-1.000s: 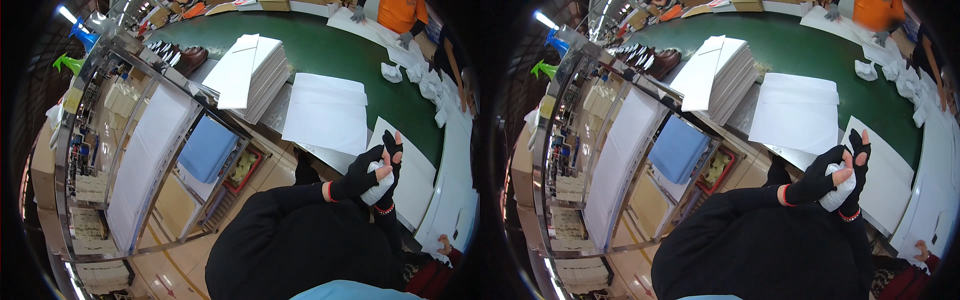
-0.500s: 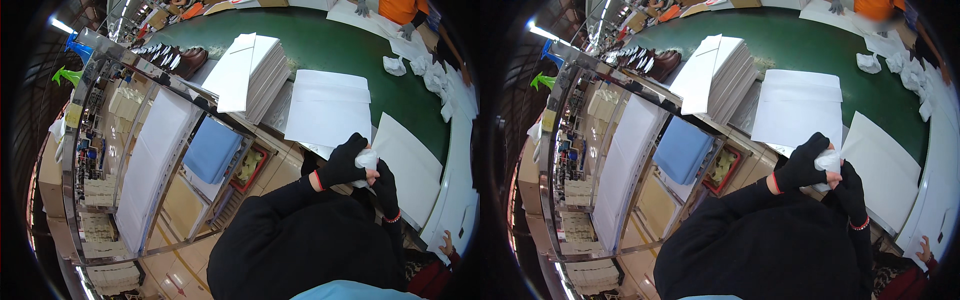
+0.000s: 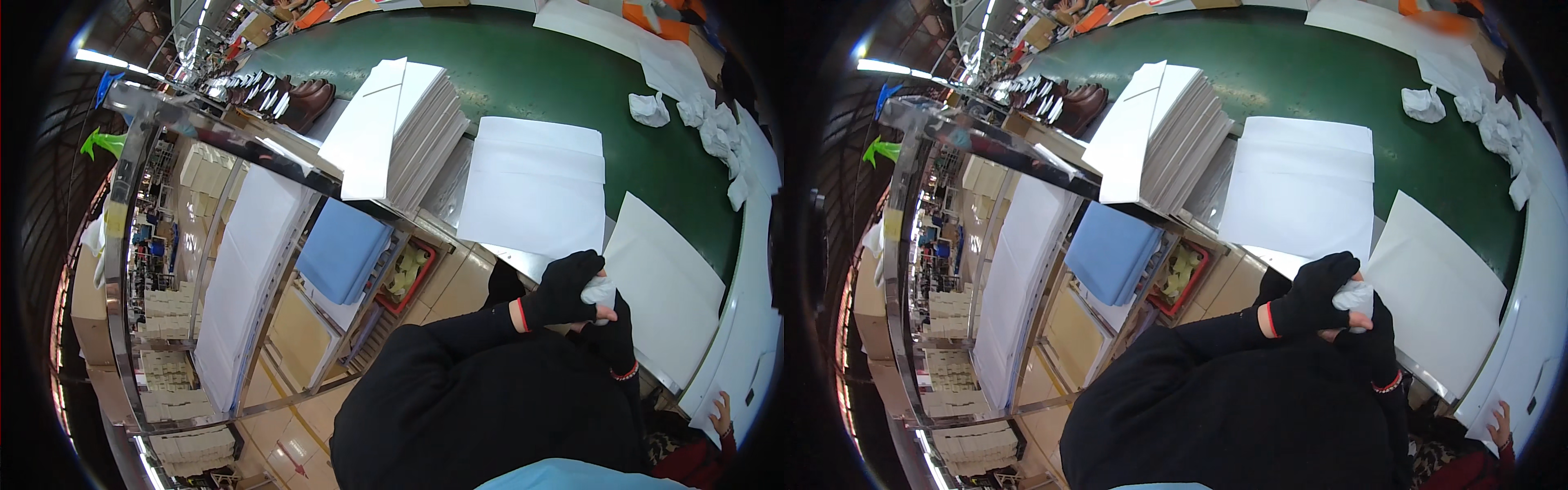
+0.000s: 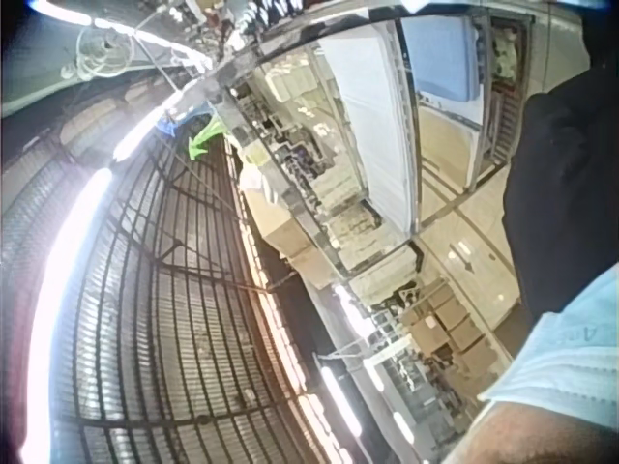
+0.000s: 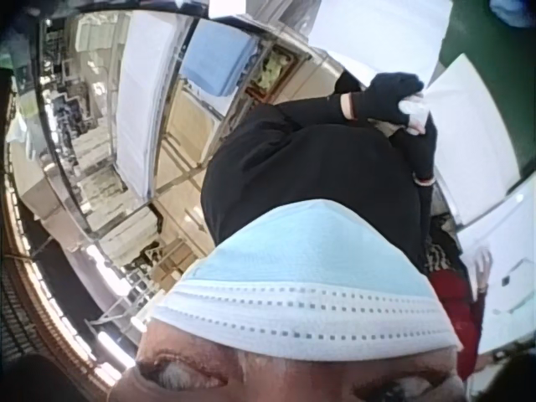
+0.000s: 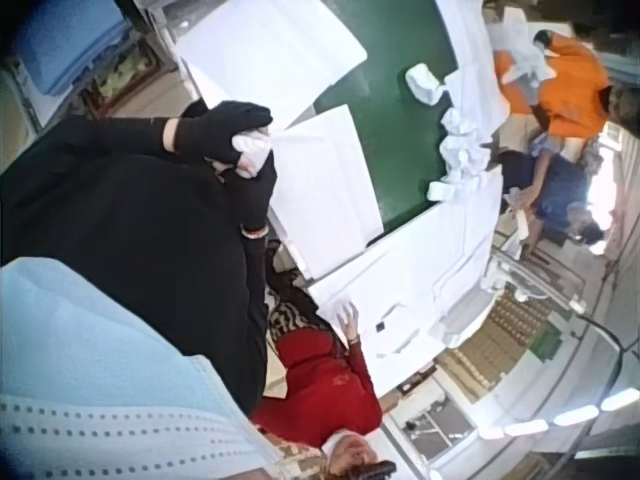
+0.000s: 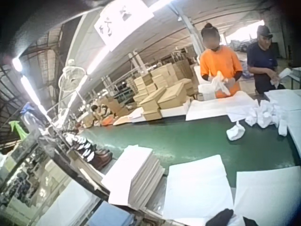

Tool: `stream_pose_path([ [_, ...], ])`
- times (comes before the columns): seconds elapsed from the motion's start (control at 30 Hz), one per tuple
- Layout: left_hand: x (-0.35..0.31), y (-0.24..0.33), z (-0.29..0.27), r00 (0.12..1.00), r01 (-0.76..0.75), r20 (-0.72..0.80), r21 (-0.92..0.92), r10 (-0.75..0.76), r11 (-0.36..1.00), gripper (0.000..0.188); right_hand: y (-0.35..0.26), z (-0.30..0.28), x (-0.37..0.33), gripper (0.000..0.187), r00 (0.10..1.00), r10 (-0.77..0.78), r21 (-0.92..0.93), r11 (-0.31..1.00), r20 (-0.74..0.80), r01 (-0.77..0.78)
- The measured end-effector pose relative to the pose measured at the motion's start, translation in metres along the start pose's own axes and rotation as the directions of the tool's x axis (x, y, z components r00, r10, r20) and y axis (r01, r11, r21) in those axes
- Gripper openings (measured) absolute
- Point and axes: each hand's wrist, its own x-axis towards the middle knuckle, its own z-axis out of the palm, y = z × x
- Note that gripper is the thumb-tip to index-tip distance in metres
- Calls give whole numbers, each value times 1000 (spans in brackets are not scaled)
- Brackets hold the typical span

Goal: The person wraps small white items in white paper sheets on a green table. They fold the paper around the items and place the wrapped packages into a cardboard box. The person also gathers loose white paper scraps from the table and places them into the box.

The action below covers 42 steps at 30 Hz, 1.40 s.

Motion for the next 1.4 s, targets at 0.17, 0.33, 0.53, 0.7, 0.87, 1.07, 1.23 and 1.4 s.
stream_pose_path([
  [0.17, 20, -67, 3, 995, 96, 33, 32, -97, 995, 63, 28, -19, 43, 52, 996, 88, 53, 995, -7, -88],
  [0.33, 14, -169, -14, 930, 277, -38, 726, -365, 629, 78, 60, -56, 93, 43, 988, 119, 223, 965, 102, -139],
  [0.53, 27, -193, -29, 903, 251, 22, 784, -429, 567, 81, 68, -76, 158, 46, 944, 89, 439, 868, 319, -230],
  [0.7, 33, -193, -32, 888, 244, 52, 789, -456, 564, 83, 53, -54, 226, 50, 817, -106, 372, 918, 567, -139],
  [0.87, 32, -202, -32, 883, 240, 56, 798, -465, 553, 81, 68, -25, 270, 50, 637, -176, 365, 914, 750, -178],
  [1.07, 29, -203, -31, 859, 257, 70, 798, -508, 544, 93, 111, -17, 275, 55, 588, -225, 465, 835, 777, -295],
  [1.23, 35, -206, -25, 861, 259, 33, 832, -508, 492, 68, 114, -32, 287, 47, 497, -383, 507, 851, 778, -137],
  [1.4, 33, -208, -24, 847, 254, 44, 842, -529, 476, 90, 104, -43, 291, 45, 568, -422, 573, 813, 706, -109],
])
